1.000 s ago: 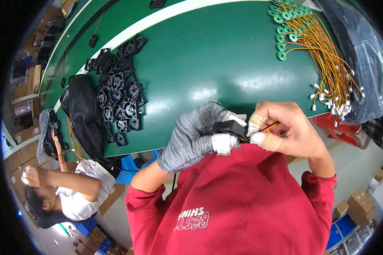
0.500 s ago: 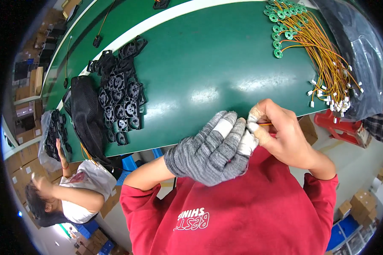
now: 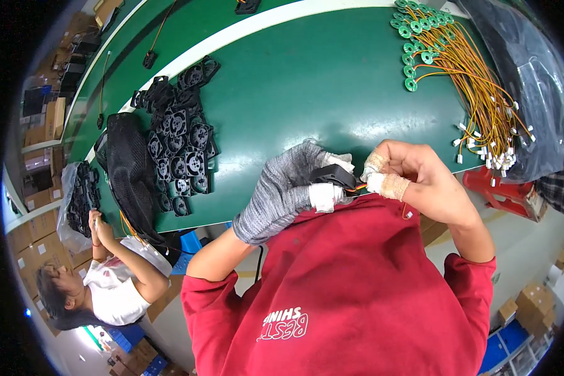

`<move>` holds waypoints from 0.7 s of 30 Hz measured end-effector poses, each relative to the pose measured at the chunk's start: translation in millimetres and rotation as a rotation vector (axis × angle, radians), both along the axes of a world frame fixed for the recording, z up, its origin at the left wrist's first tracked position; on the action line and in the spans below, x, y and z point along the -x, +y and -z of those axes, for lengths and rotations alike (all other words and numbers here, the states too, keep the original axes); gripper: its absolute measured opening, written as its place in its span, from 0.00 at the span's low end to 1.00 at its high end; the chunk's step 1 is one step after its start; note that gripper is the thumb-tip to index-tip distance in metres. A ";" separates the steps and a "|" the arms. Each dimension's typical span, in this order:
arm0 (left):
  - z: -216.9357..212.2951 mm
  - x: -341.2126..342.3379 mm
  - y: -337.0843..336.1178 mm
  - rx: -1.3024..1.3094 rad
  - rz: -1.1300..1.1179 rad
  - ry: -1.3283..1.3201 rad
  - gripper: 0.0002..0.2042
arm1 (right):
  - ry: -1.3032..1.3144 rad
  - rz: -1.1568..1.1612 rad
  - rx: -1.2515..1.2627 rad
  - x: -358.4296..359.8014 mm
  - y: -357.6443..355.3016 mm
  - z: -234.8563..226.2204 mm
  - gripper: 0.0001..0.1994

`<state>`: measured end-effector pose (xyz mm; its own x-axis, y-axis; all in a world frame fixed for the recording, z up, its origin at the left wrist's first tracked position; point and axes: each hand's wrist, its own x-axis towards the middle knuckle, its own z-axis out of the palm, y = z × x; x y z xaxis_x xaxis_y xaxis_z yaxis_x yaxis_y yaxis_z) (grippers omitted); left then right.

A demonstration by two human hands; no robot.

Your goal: The person assembles electronic components by hand, threading electronic wires and attaching small plastic fan housings.

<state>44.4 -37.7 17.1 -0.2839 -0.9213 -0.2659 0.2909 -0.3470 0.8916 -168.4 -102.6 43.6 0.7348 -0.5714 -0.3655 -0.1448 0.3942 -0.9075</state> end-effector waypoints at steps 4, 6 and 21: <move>1.6 -0.3 -4.7 -0.179 -0.018 0.136 0.15 | 0.026 0.011 0.091 -0.8 -2.8 1.5 0.06; 0.6 -1.8 -8.6 -0.198 -0.016 0.132 0.15 | 0.045 0.005 0.124 -1.3 -5.7 0.5 0.06; 15.3 -160.1 -218.4 0.075 -0.792 -0.054 0.10 | 0.824 0.383 1.723 11.9 -67.0 -1.4 0.16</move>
<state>204.5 -256.1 1.8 0.4739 -0.8599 -0.1897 0.3812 0.0062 0.9245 -180.3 -169.5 45.0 0.4734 -0.6988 0.5363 -0.8044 -0.5910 -0.0601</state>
